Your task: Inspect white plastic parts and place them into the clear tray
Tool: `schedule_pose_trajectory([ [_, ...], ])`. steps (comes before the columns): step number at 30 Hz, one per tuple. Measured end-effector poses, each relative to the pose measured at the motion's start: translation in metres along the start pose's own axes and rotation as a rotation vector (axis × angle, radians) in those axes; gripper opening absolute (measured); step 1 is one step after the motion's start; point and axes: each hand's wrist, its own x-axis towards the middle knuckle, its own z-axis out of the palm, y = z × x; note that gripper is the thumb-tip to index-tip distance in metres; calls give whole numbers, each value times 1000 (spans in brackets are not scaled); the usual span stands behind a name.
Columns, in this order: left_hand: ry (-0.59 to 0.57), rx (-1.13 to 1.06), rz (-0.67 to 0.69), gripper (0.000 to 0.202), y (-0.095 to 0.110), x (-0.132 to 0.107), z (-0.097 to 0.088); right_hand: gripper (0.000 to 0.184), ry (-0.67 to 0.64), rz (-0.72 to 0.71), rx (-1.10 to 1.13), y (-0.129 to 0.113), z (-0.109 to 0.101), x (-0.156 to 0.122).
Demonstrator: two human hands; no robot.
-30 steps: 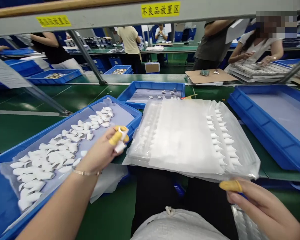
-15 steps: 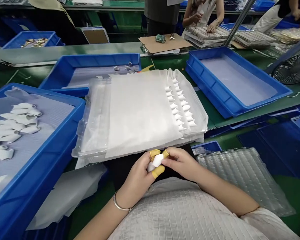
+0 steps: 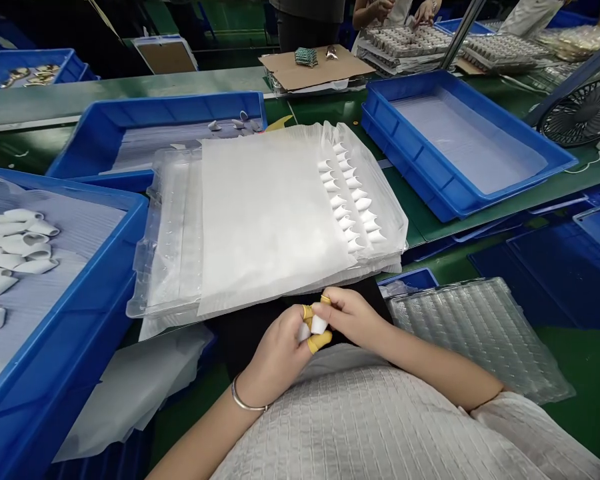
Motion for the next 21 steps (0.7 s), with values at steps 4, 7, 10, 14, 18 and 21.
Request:
schedule_pose_trajectory([
  [4,-33,-100,-48,15,-2,-2,-1,42,6,34,165,5,-8,2],
  [7,-40,-116,-83,17,-2,-2,-3,40,-10,44,194,10,-14,1],
  [10,-47,-81,-102,17,-2,-1,-3,33,-129,28,223,12,-17,0],
  [14,-37,-174,-113,24,-3,1,-1,26,-189,9,256,12,-18,0],
  [18,21,-377,-143,24,-6,1,1,25,-92,-112,112,8,-22,-2],
  [21,36,-416,-150,21,-7,1,0,22,-24,-290,-133,4,-25,-5],
])
